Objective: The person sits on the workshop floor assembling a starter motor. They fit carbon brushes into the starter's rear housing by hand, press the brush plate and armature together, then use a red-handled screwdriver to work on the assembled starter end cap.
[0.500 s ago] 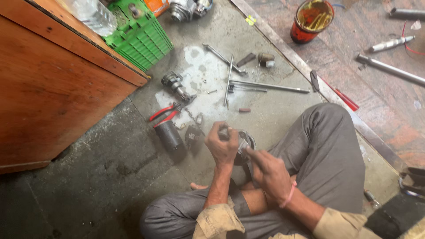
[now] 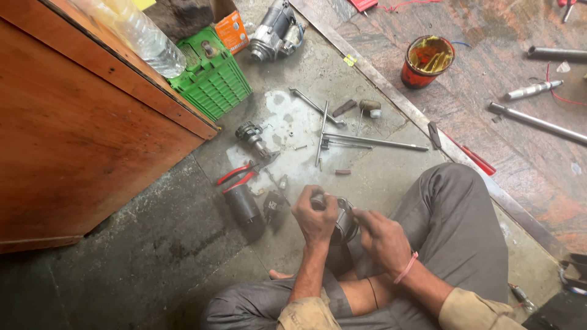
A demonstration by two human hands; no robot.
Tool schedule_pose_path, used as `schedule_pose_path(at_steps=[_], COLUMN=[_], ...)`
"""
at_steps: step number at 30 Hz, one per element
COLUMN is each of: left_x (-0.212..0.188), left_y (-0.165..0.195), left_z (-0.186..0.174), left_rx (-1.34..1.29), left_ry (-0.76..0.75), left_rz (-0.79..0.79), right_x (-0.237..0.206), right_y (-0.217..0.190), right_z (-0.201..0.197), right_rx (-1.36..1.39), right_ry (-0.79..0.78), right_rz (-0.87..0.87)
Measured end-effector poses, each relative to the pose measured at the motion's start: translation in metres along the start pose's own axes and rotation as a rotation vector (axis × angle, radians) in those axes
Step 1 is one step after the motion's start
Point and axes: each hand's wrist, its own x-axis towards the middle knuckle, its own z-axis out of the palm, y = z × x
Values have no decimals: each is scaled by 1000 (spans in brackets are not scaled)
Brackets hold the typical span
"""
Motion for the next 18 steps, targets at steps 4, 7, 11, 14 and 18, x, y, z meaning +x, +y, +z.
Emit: schedule_pose_path(at_steps=[4,7,11,14,18], left_x=[-2,-2,5,6,4], left_y=[-7,-18,-27,-31,-32], left_z=[0,0,-1,-3,-4], left_rx=[30,75,91,184,188], left_ry=[6,3,21,3,22], left_rz=[-28,-18,-2,1,-20], right_x=[-19,-18,-18,-17,-17], right_y=[-4,3,-2,-6,-5], right_z=[4,7,26,36,43], right_rx=[77,35,194,291,274], right_ry=[-81,-114,37,89,29], right_rz=[-41,-119,-83,90,523])
